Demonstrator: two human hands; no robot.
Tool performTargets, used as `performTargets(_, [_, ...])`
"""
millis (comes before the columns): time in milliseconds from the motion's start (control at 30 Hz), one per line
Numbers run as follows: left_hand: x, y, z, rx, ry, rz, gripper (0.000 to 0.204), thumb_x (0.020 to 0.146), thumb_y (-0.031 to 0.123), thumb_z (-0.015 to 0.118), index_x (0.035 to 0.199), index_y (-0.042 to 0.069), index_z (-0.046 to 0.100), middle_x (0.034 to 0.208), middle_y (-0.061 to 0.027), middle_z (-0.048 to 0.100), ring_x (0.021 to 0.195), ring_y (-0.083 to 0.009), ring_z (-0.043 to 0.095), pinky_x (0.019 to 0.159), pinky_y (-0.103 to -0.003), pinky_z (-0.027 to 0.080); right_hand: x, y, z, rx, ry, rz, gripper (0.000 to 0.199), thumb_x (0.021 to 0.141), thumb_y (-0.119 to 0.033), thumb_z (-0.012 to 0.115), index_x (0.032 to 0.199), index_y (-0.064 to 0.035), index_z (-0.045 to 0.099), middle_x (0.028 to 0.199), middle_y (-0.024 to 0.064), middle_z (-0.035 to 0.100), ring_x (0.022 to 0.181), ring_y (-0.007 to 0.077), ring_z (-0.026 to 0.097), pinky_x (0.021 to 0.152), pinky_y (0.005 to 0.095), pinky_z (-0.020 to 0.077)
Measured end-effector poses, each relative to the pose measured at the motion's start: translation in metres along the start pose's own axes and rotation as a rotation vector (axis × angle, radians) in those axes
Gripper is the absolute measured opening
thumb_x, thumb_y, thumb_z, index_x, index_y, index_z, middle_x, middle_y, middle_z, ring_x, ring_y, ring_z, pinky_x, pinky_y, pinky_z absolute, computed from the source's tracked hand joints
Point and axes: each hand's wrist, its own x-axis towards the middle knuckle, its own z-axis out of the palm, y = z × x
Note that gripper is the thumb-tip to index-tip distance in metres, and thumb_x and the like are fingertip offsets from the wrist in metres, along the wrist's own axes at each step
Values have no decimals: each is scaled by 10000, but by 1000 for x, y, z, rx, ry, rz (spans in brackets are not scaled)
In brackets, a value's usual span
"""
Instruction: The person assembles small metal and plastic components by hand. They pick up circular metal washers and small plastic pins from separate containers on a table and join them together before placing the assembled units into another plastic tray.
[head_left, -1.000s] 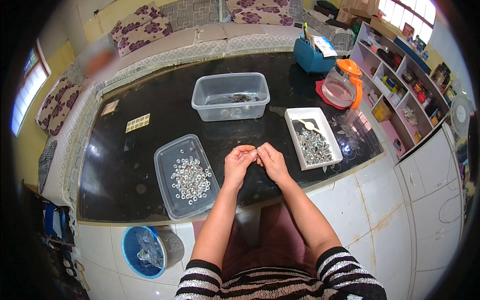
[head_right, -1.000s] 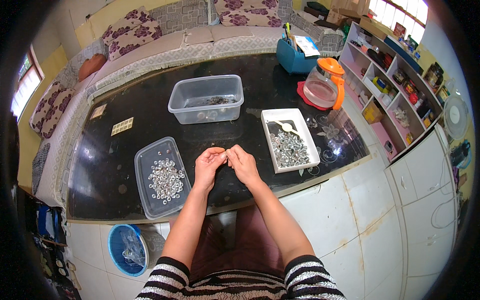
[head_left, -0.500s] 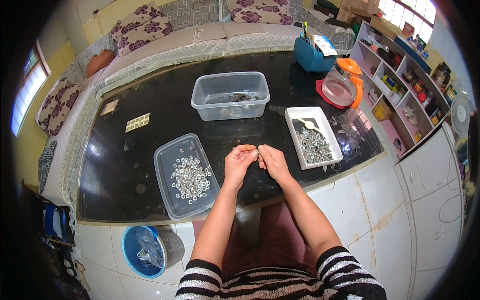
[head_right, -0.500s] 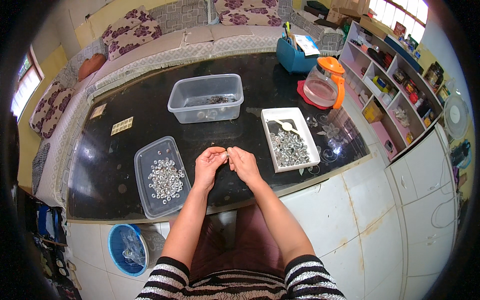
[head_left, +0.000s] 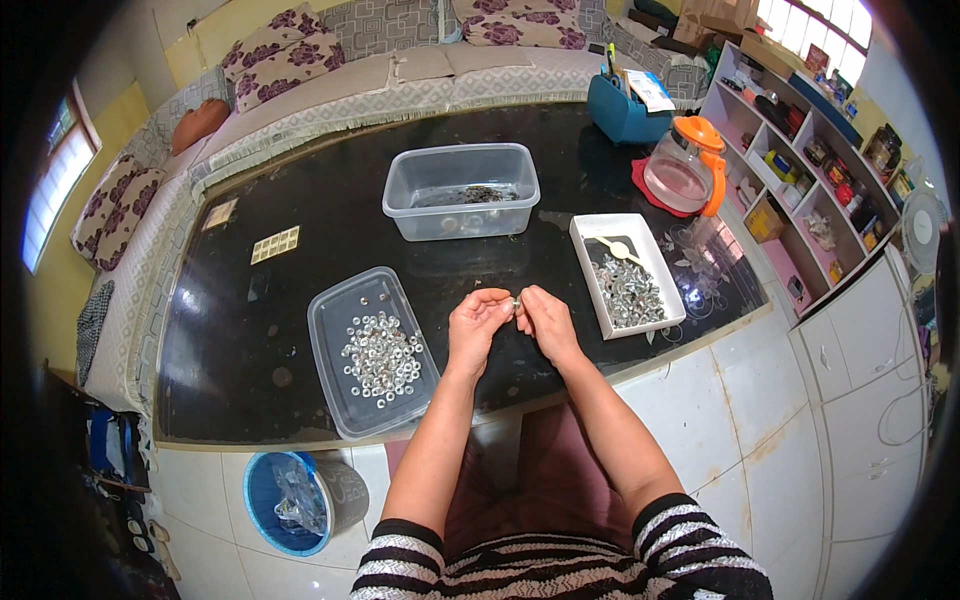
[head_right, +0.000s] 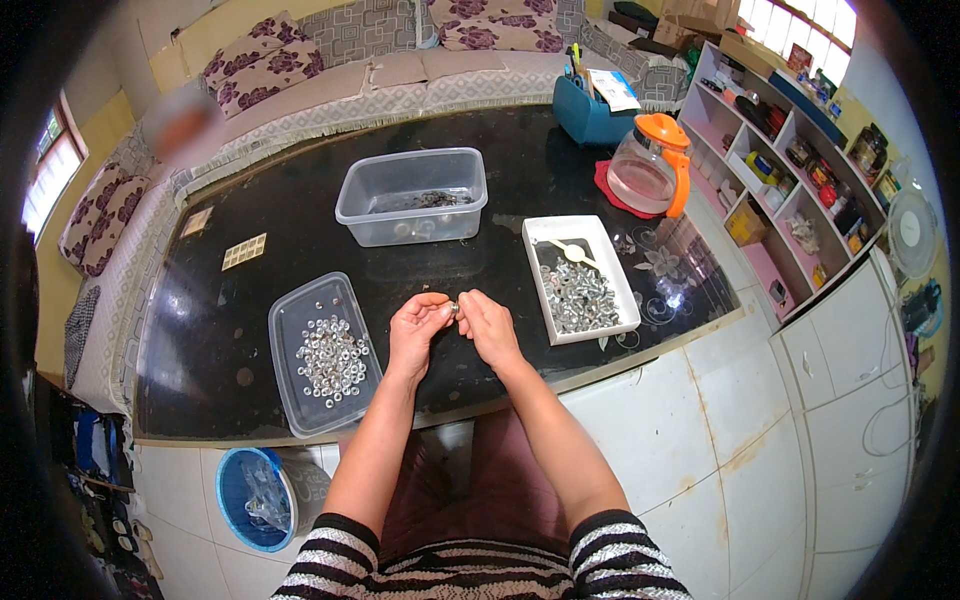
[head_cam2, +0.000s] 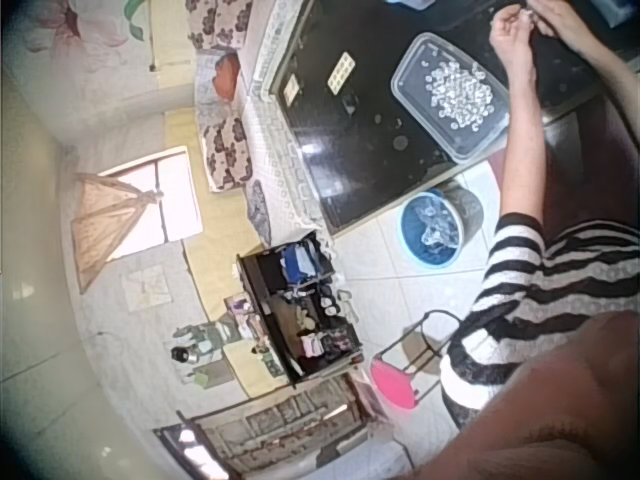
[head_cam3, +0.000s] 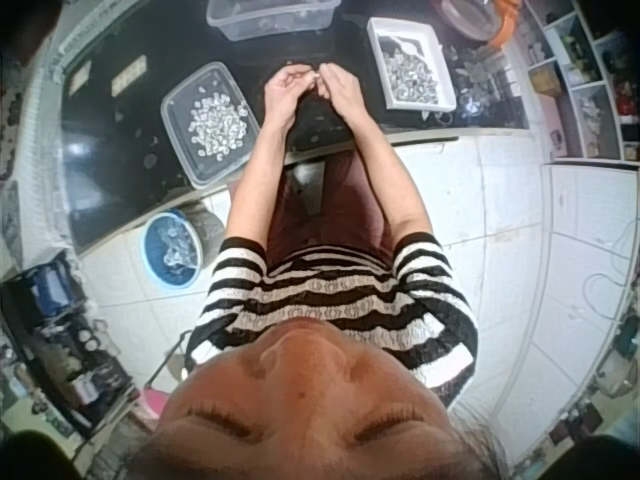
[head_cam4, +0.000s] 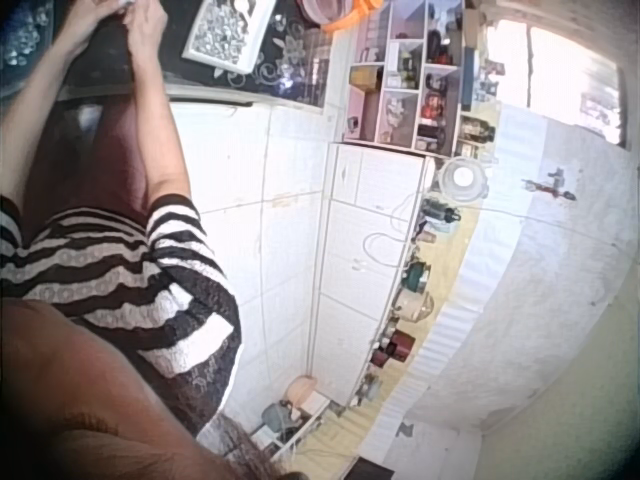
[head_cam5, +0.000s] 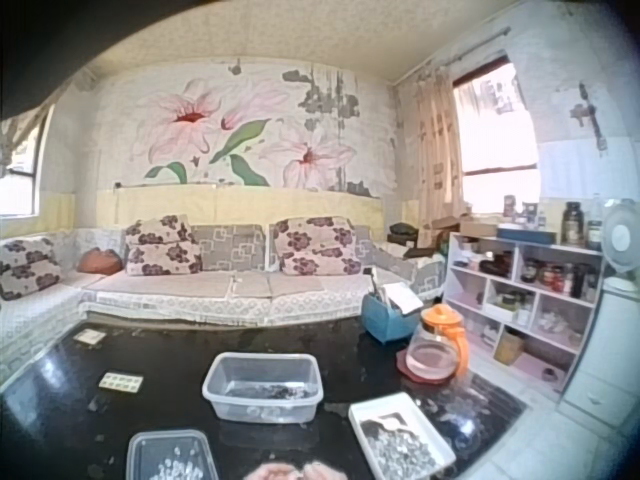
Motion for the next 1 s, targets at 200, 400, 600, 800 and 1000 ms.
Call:
performTargets(200, [0,-1,-1,-15,9,-12,157,727,21,577,878,12,536,790,-41,570,694,-82,535,658,-193,432,1,0,1,-29,-20,-81,295,831,-256,412,663,-23,477,537,25,482,485,80,450,465,218,364])
performTargets(400, [0,0,0,-15,-6,-2,165,723,19,579,882,12,535,791,-43,570,703,-82,535,661,-195,431,1,3,0,-15,-33,8,273,825,-246,425,669,-28,477,526,25,480,476,81,451,455,216,361])
performTargets(600, [0,0,-1,-18,-12,-12,164,726,-6,565,886,-3,527,801,-52,562,728,-91,535,673,-203,437,2,5,0,-27,-24,-54,280,825,-255,433,671,-27,482,521,24,482,474,79,453,451,214,360])
performTargets(800, [1,-1,-2,-9,0,2,162,725,14,575,883,10,535,781,-42,569,701,-83,536,659,-194,434,1,-1,3,-26,9,-74,274,827,-243,425,670,-26,480,523,24,481,472,81,454,450,217,362])
performTargets(1000, [0,-1,-1,-25,-2,-1,166,725,9,573,886,10,534,781,-39,566,706,-85,536,664,-195,432,1,4,0,-24,-45,-10,253,827,-237,431,693,-28,482,532,21,485,484,76,453,459,214,362])
